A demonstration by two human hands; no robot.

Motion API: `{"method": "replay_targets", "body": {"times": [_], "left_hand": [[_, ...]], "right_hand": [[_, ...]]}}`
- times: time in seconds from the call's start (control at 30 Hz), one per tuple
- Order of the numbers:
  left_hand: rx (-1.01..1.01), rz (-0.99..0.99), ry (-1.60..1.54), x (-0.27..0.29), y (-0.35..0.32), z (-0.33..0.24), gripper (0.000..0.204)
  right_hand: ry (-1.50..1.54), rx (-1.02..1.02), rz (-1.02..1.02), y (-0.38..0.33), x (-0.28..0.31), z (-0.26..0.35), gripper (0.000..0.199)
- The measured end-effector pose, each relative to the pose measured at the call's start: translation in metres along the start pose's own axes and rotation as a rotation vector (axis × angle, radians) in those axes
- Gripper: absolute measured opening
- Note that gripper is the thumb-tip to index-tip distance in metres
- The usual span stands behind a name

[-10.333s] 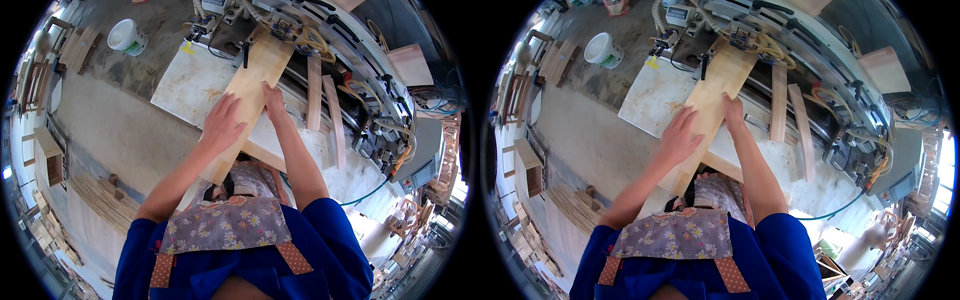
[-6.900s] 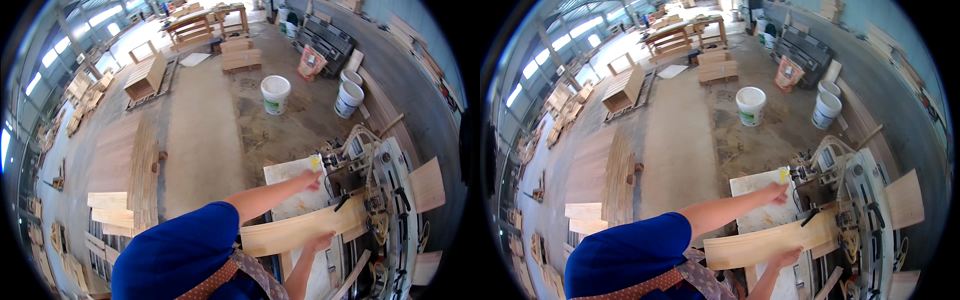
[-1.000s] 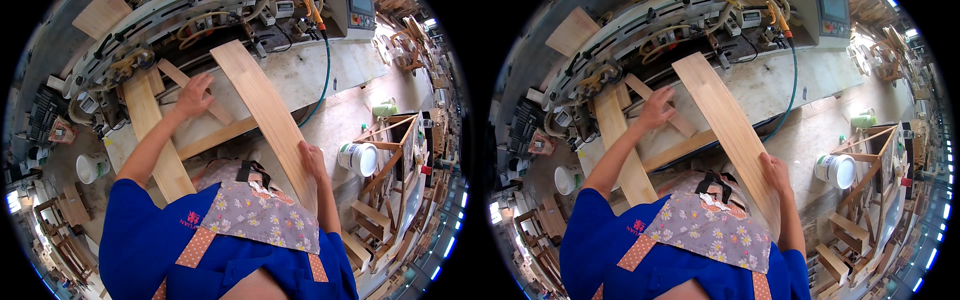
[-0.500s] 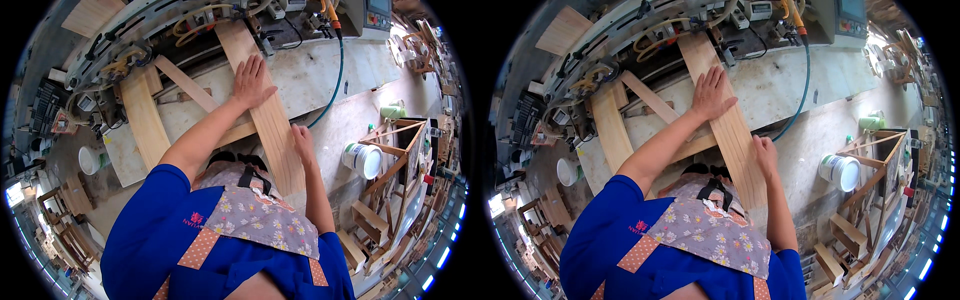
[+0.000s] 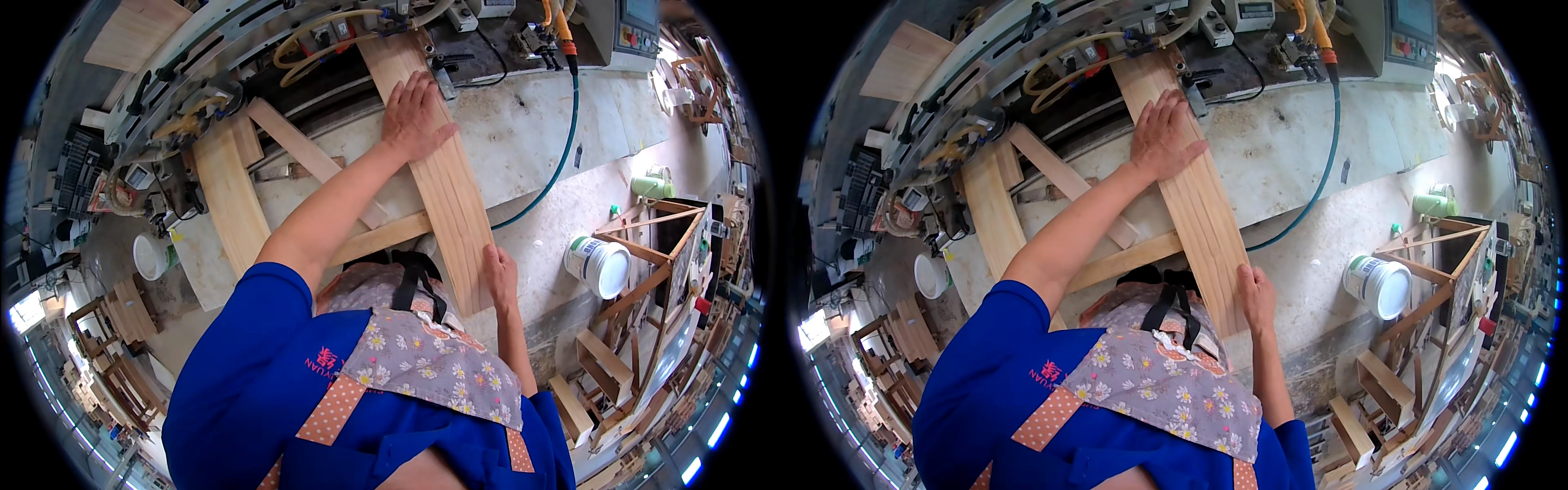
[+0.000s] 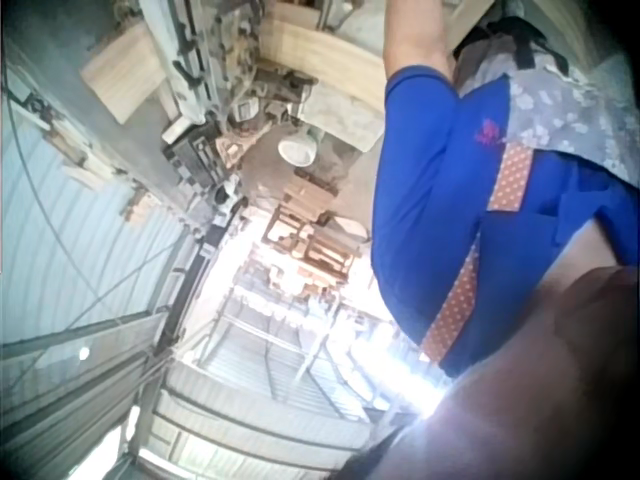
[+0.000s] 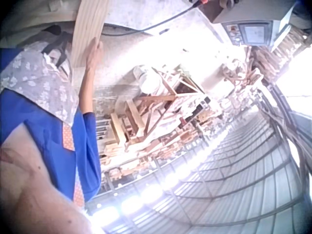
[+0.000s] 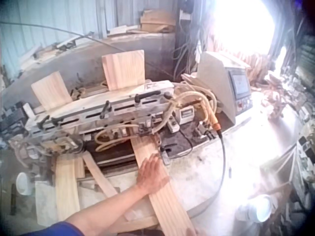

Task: The person picks up wood boards, feeds them into a woodworking machine, organizes stacks of wood, and uses an air gun to clear dust from the machine.

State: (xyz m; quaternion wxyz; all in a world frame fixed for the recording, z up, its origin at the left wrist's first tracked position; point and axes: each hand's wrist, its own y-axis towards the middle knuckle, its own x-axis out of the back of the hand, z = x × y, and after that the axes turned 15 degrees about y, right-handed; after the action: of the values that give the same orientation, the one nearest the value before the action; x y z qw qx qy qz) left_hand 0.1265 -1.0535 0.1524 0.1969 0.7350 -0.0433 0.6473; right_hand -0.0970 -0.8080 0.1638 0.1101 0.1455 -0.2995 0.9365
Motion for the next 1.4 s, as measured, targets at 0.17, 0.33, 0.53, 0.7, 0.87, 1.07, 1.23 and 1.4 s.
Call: {"method": "replay_targets", "body": {"times": [0.17, 0.33, 0.53, 0.7, 0.87, 1.07, 1.23, 1.4], "left_hand": [[-0.022, -0.034, 0.03, -0.003, 0.017, 0.017, 0.076], [-0.031, -0.094, 0.033, -0.01, 0.032, 0.031, 0.072], [-0.048, -0.089, -0.007, -0.012, 0.041, 0.045, 0.068], [-0.049, -0.135, 0.013, -0.012, 0.038, 0.041, 0.063], [-0.051, -0.147, -0.022, -0.013, 0.038, 0.04, 0.06], [-0.042, -0.151, -0.038, -0.012, 0.038, 0.041, 0.058], [-0.032, -0.152, -0.038, -0.011, 0.04, 0.046, 0.057], [-0.035, -0.171, -0.029, -0.012, 0.042, 0.041, 0.056]], "right_hand": [[-0.003, 0.025, -0.038, 0.014, -0.015, 0.018, 0.052], [-0.035, 0.055, -0.035, 0.03, -0.024, 0.027, 0.053], [-0.021, 0.052, -0.058, 0.03, -0.033, 0.045, 0.053], [-0.028, 0.111, -0.06, 0.032, -0.031, 0.039, 0.052], [0.082, 0.061, -0.041, 0.032, -0.03, 0.032, 0.051], [0.126, 0.012, -0.028, 0.031, -0.031, 0.035, 0.051], [-0.44, 0.414, -0.141, 0.039, -0.056, 0.092, 0.044], [-0.787, 0.705, -0.12, 0.054, -0.12, 0.137, 0.086]]}}
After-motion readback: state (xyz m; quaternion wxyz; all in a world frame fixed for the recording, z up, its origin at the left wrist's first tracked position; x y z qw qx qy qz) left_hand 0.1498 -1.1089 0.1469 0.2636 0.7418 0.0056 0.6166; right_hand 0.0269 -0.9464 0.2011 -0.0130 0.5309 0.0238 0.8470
